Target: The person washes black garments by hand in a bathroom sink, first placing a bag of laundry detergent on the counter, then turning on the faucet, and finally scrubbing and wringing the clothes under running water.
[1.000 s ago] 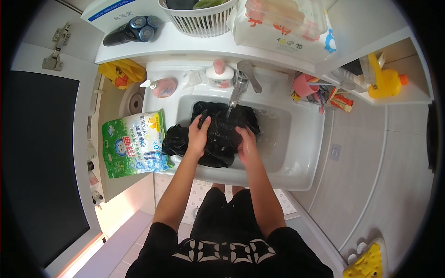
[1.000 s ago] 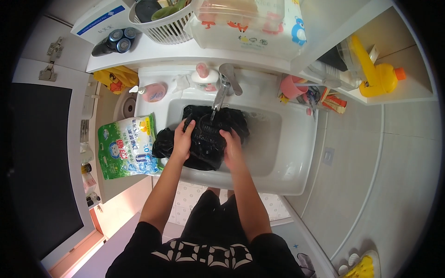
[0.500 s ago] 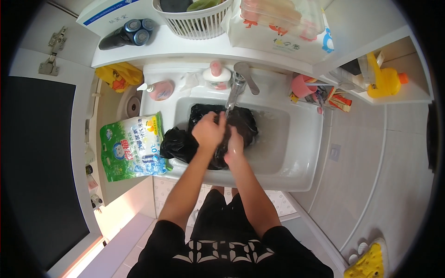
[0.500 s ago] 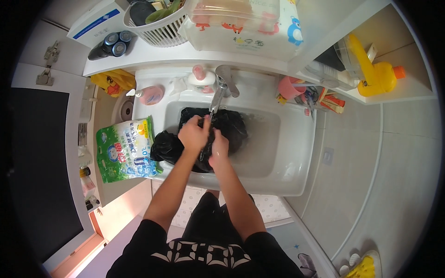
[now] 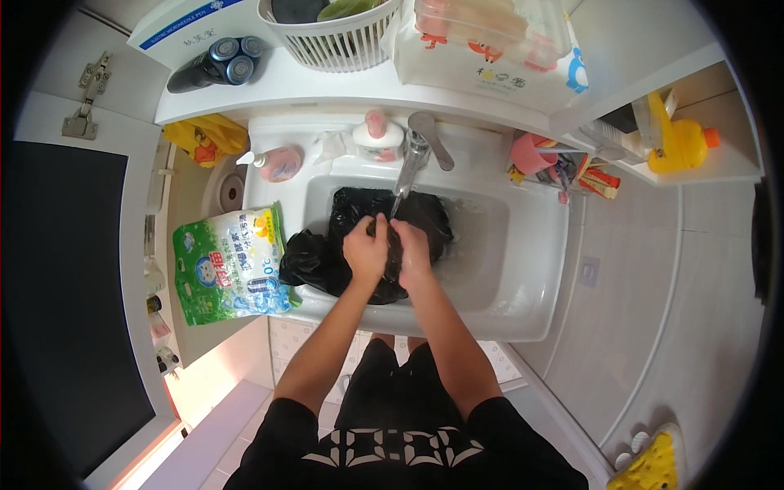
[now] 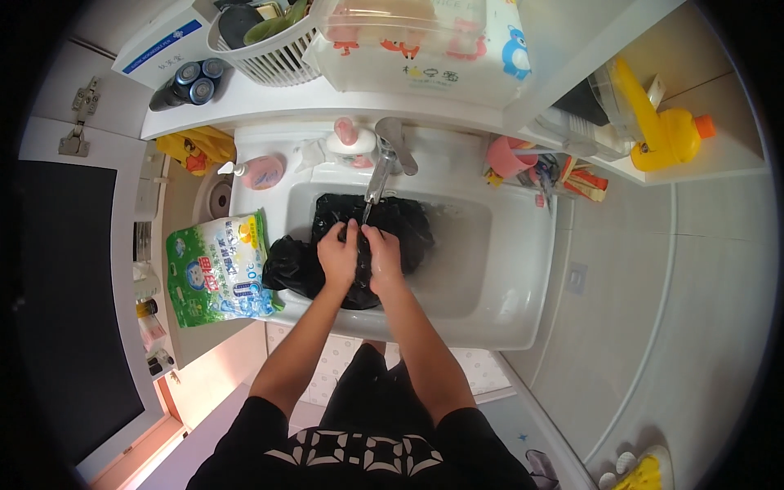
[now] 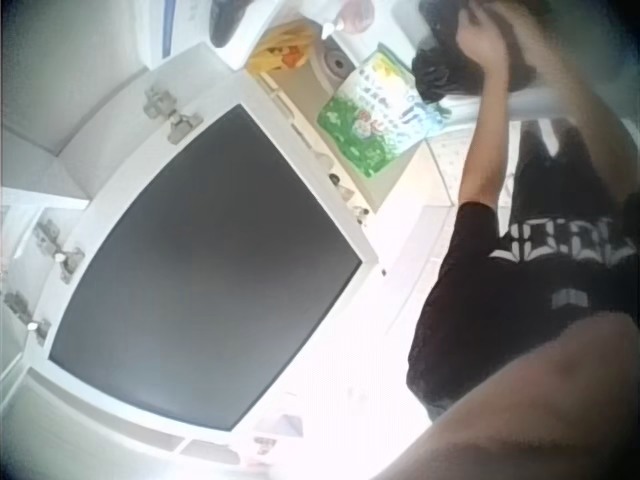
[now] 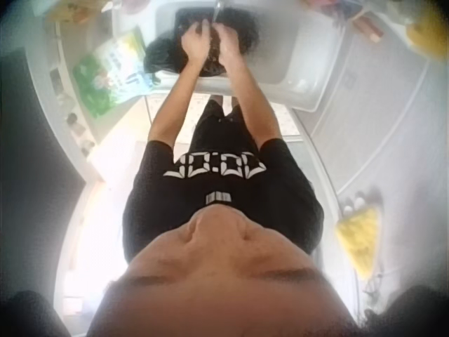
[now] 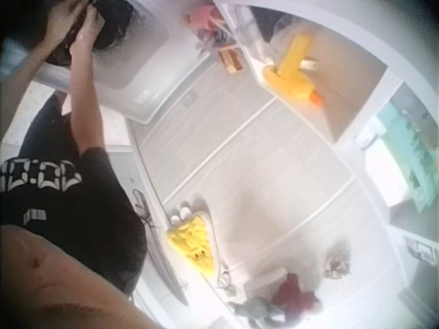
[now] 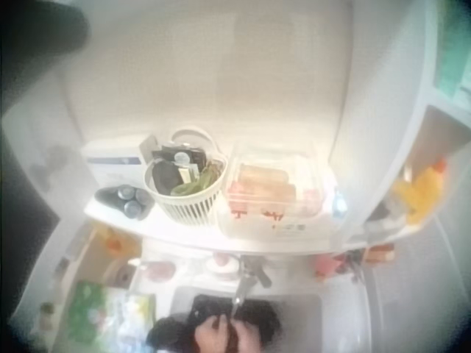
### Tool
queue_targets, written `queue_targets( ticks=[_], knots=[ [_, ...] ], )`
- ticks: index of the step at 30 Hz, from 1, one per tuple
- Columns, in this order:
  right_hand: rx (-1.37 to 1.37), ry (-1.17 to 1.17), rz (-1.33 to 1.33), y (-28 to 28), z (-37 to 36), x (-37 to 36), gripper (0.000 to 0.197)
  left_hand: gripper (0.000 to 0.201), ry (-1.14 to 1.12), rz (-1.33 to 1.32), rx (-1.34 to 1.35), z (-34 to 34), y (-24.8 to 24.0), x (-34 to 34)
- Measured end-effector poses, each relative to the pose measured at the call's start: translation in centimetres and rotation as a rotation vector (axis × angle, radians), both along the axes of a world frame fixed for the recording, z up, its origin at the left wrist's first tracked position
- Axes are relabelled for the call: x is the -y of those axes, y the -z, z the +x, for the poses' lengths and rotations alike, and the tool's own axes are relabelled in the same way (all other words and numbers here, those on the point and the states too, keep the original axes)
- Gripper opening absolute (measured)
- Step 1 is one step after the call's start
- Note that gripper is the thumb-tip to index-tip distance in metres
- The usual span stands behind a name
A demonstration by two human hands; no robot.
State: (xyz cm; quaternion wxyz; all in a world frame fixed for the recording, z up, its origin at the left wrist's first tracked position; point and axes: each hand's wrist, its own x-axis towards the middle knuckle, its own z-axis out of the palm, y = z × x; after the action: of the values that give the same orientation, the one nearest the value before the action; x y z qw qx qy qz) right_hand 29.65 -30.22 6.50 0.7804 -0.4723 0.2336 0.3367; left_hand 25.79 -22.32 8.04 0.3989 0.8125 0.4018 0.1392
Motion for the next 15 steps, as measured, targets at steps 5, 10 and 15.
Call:
queue_targets(
  ticks=[5, 10, 15],
  knots=[
    [0.054, -0.112, -0.077, 2.2, 4.0, 1.3, 0.027, 0.028, 0.160, -0.035, 0.250, -0.6, -1.3, 4.8],
    [0.062, -0.062, -0.109, 0.2, 0.6, -0.2, 0.022, 0.032, 0.011, 0.089, 0.048, 0.1, 2.1, -1.9],
    [-0.045, 0.251, 0.151, 4.2, 2.5, 2.9, 0.016, 0.051, 0.149, 0.149, 0.230, -0.8, 2.3, -3.2]
  ],
)
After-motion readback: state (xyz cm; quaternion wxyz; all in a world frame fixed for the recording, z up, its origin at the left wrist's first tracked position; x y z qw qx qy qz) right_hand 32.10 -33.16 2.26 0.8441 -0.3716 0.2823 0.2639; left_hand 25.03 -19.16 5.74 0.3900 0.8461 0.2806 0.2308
